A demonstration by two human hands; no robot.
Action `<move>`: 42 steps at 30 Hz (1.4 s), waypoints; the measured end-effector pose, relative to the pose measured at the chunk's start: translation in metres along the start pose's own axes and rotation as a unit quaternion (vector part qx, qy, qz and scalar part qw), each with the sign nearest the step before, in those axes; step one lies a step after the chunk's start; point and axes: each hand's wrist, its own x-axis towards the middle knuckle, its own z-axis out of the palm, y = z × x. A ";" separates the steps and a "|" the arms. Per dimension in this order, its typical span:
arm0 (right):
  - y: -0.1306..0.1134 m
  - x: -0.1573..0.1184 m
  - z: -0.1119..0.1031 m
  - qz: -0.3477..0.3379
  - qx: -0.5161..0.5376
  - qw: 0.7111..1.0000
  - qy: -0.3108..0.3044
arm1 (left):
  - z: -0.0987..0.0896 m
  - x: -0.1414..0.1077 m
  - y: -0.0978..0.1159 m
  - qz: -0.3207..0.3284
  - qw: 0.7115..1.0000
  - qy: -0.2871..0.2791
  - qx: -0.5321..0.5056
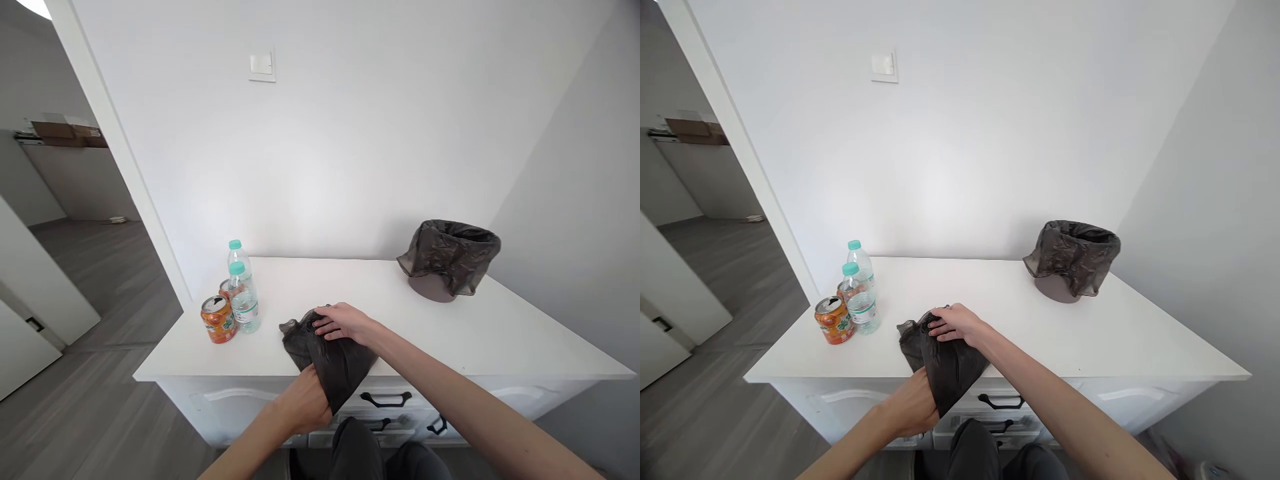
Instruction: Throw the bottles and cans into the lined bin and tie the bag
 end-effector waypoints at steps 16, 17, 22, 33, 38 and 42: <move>0.056 -0.039 -0.047 -0.296 -0.292 0.909 -0.029 | -0.025 -0.003 -0.018 -0.193 0.967 0.117 -0.115; 0.064 -0.052 -0.058 -0.327 -0.342 0.880 -0.028 | -0.027 0.002 -0.014 -0.223 0.955 0.114 -0.159; 0.094 -0.095 -0.098 -0.355 -0.412 0.835 0.078 | -0.026 0.025 0.014 -0.295 0.908 0.120 -0.274; 0.086 -0.041 -0.089 -0.207 -0.505 0.821 0.168 | -0.025 0.047 0.019 -0.102 0.986 0.110 0.075; 0.083 -0.040 -0.063 -0.251 -0.505 0.791 0.237 | -0.014 0.049 0.001 -0.062 0.988 0.017 0.139; 0.092 -0.042 -0.041 -0.401 -0.532 0.714 0.215 | 0.005 0.039 -0.013 -0.059 0.990 0.013 0.127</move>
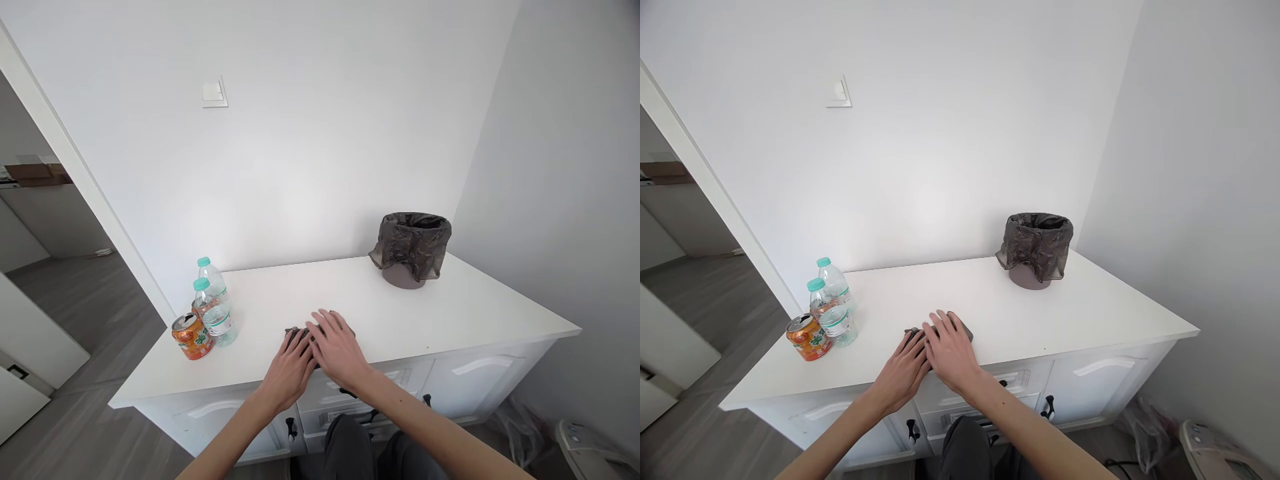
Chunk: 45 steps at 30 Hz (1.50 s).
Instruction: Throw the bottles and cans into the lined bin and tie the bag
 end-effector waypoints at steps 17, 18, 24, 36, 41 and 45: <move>-0.005 -0.010 0.034 0.066 -0.019 0.993 -0.096 | 0.001 -0.041 -0.044 -0.013 0.994 -0.009 -0.111; -0.004 -0.009 0.031 0.063 -0.034 0.995 -0.062 | 0.001 -0.045 -0.051 -0.028 0.993 -0.001 -0.114; 0.022 0.002 0.027 0.176 -0.037 0.983 -0.036 | 0.012 -0.064 -0.071 -0.136 0.988 0.038 -0.064; 0.074 -0.040 0.014 0.069 0.127 0.989 -0.032 | 0.009 -0.058 -0.060 -0.184 0.982 0.042 -0.015; 0.216 -0.086 -0.063 0.123 0.058 0.987 -0.081 | 0.008 -0.050 -0.060 -0.164 0.985 0.053 0.024; 0.291 -0.120 -0.122 0.111 -0.133 0.985 -0.025 | 0.005 -0.043 -0.061 -0.151 0.987 0.048 0.039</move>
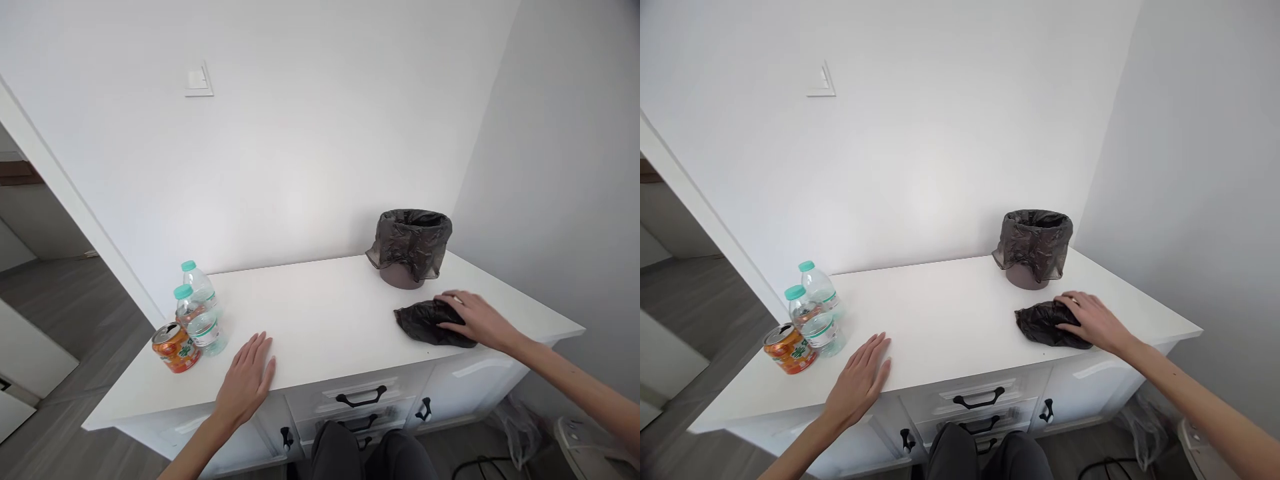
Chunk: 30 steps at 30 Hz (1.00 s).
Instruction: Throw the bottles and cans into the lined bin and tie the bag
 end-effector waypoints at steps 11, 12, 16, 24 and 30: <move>-0.058 0.001 0.062 0.197 -0.081 0.977 0.005 | -0.009 0.013 0.003 0.032 0.998 -0.031 0.034; -0.053 0.001 0.068 0.213 -0.075 0.974 -0.013 | -0.009 0.013 0.003 0.032 0.998 -0.032 0.035; -0.019 0.000 0.075 0.209 -0.074 0.974 -0.041 | -0.009 0.014 0.003 0.034 0.998 -0.033 0.036; -0.012 -0.002 0.060 0.201 -0.039 0.979 0.007 | -0.006 0.013 0.000 0.038 0.999 -0.010 0.030; -0.038 -0.005 0.062 0.182 -0.027 0.983 -0.026 | -0.003 0.010 -0.004 0.036 0.999 -0.001 0.030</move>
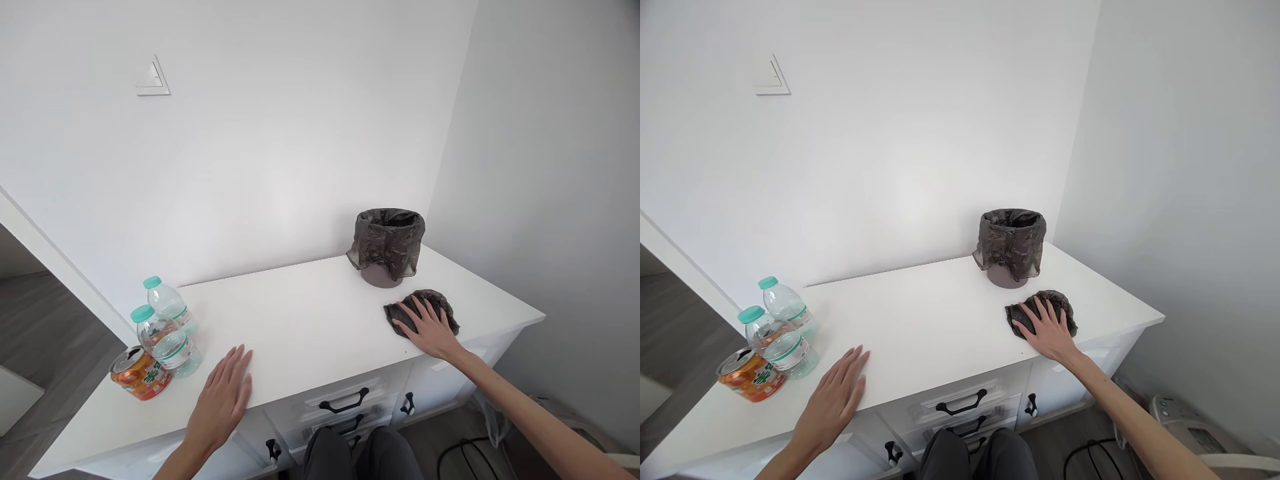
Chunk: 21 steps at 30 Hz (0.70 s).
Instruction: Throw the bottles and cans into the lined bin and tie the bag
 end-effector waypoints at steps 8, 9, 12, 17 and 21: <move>-0.048 0.081 -0.141 -0.029 0.047 0.976 0.208 | 0.002 -0.009 -0.006 -0.009 1.000 0.017 0.009; -0.055 0.098 -0.156 -0.036 0.041 0.980 0.193 | 0.003 -0.009 -0.006 -0.010 1.000 0.019 0.010; -0.071 0.146 -0.176 -0.029 0.000 0.993 0.117 | 0.002 -0.012 -0.007 -0.012 1.000 0.020 0.012; -0.097 0.169 -0.165 -0.011 -0.024 0.995 0.096 | 0.002 -0.016 -0.005 -0.029 1.000 0.013 -0.003; -0.131 0.137 -0.166 -0.080 0.019 0.989 0.123 | 0.006 -0.019 -0.005 -0.033 0.999 0.022 -0.019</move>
